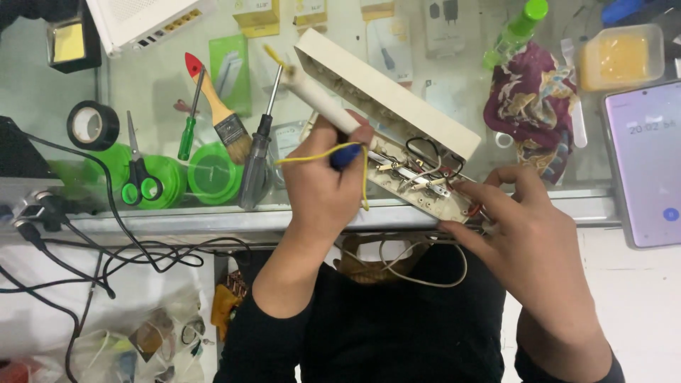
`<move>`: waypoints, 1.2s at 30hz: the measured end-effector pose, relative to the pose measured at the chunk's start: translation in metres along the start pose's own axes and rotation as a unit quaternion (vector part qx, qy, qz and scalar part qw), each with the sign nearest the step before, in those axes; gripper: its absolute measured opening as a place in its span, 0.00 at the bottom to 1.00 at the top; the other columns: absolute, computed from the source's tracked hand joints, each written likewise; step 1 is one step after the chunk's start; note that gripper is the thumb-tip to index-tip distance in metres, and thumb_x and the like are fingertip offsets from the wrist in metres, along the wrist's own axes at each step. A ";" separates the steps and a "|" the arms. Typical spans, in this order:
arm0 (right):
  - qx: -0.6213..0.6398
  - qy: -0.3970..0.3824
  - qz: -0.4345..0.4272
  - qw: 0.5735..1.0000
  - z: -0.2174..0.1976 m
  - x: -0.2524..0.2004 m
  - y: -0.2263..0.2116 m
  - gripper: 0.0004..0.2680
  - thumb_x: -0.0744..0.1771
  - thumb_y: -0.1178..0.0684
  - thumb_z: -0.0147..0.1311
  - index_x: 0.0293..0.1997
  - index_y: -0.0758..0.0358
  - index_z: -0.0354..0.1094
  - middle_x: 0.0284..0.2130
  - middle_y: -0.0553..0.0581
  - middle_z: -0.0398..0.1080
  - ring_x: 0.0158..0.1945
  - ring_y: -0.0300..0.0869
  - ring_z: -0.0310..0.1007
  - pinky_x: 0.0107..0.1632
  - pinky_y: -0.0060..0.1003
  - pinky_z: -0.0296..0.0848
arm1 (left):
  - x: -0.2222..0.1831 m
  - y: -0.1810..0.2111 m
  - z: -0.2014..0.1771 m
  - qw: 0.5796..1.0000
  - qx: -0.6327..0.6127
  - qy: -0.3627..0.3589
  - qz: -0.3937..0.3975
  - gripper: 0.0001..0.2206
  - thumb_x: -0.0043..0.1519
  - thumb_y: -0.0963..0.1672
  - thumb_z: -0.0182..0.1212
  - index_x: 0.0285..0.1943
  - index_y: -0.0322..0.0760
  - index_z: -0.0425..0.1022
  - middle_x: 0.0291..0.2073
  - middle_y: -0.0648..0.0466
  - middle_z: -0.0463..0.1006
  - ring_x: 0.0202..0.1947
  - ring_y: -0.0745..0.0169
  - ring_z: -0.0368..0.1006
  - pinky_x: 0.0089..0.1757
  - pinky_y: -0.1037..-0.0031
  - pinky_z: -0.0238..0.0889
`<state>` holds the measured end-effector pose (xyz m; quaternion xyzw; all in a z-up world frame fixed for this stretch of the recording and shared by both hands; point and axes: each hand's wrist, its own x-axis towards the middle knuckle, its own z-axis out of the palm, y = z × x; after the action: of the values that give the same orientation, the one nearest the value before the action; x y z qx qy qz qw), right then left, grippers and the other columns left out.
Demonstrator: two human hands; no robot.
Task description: Repairing a power strip by disassembling the casing and soldering internal electrical connections
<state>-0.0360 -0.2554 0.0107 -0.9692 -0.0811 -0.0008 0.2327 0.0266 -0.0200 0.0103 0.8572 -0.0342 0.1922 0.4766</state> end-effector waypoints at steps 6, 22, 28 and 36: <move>-0.040 -0.008 0.022 0.999 0.005 0.001 0.004 0.25 0.59 0.36 0.67 0.61 0.47 0.70 0.52 0.52 0.66 0.43 0.48 0.75 0.30 0.51 0.74 | 0.004 -0.002 0.005 0.989 0.099 -0.035 0.100 0.04 0.67 0.47 0.57 0.45 0.47 0.74 0.29 0.57 0.79 0.29 0.51 0.75 0.33 0.65 0.63; -0.019 -0.021 0.040 0.999 0.005 0.002 0.005 0.26 0.58 0.36 0.67 0.63 0.47 0.70 0.54 0.52 0.66 0.48 0.48 0.75 0.32 0.54 0.75 | 0.005 -0.008 0.004 0.981 0.133 -0.037 0.136 0.05 0.68 0.48 0.57 0.45 0.48 0.74 0.26 0.59 0.75 0.25 0.53 0.73 0.30 0.64 0.60; -0.028 -0.002 0.019 0.999 0.007 0.000 0.007 0.26 0.59 0.37 0.68 0.62 0.49 0.72 0.53 0.53 0.67 0.41 0.47 0.75 0.29 0.51 0.74 | 0.006 -0.007 0.005 0.980 0.135 -0.058 0.135 0.06 0.68 0.48 0.56 0.46 0.47 0.73 0.34 0.59 0.80 0.32 0.47 0.77 0.33 0.62 0.63; -0.017 0.008 0.012 1.000 0.006 0.000 0.004 0.25 0.59 0.37 0.68 0.61 0.50 0.72 0.52 0.52 0.67 0.43 0.46 0.76 0.33 0.51 0.74 | 0.005 -0.009 0.005 0.965 0.171 -0.078 0.182 0.13 0.69 0.50 0.55 0.38 0.39 0.70 0.24 0.51 0.74 0.26 0.43 0.72 0.29 0.58 0.59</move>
<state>-0.0360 -0.2564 0.0037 -0.9738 -0.0671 -0.0074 0.2172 0.0351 -0.0185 0.0029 0.9175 -0.1935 0.2111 0.2761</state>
